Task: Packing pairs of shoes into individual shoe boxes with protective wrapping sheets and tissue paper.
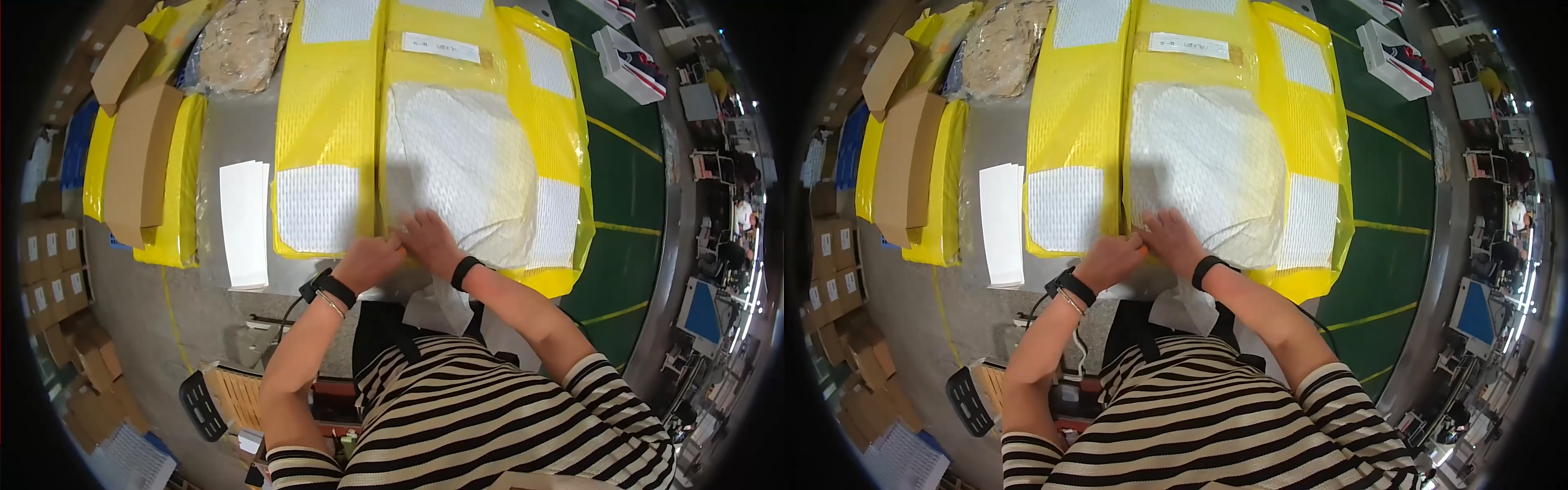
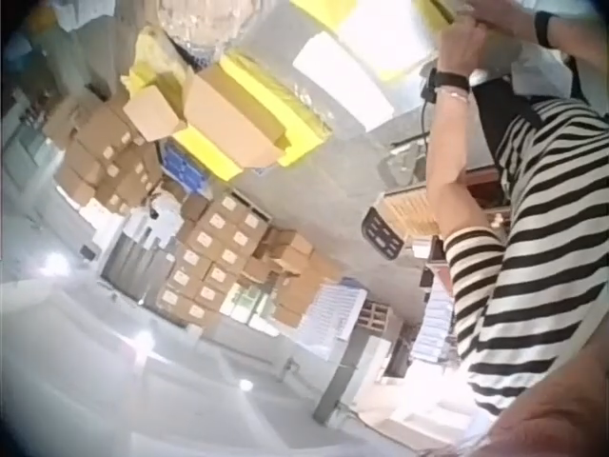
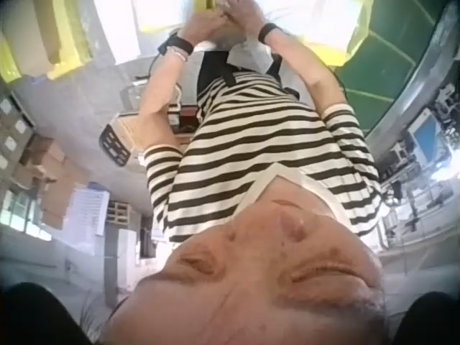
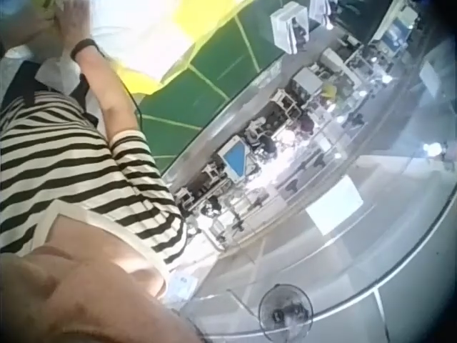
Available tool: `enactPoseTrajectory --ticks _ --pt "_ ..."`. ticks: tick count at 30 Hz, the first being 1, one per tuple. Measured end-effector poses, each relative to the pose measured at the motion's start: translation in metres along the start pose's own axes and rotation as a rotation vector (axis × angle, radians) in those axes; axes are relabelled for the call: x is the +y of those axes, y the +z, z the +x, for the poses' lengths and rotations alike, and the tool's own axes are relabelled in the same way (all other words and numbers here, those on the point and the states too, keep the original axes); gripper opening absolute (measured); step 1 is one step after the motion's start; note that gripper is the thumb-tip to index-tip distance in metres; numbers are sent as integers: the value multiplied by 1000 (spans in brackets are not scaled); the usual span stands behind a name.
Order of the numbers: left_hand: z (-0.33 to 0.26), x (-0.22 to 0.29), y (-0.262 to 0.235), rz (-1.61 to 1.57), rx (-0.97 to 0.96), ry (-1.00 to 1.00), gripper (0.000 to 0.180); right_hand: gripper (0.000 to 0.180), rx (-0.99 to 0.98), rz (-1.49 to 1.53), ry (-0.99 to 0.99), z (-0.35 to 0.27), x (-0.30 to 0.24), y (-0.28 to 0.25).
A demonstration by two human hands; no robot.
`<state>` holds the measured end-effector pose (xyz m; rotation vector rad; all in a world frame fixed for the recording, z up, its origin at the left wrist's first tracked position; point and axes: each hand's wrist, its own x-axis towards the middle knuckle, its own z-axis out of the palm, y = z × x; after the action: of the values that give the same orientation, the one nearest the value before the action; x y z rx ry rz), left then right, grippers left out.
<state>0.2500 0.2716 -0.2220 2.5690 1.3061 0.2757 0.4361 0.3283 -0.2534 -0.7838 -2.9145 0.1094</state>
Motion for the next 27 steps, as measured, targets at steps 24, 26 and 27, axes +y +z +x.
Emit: enactPoseTrajectory --ticks 24,26,27 --pt "14 5 -11 -146 -52 -93 15 36 -56 276 -141 5 31 -8" --pt "14 3 -10 -150 -44 -77 16 34 -47 265 -140 11 31 -12" --pt "10 4 -10 -129 -60 -78 17 33 -93 293 -135 13 31 -14"
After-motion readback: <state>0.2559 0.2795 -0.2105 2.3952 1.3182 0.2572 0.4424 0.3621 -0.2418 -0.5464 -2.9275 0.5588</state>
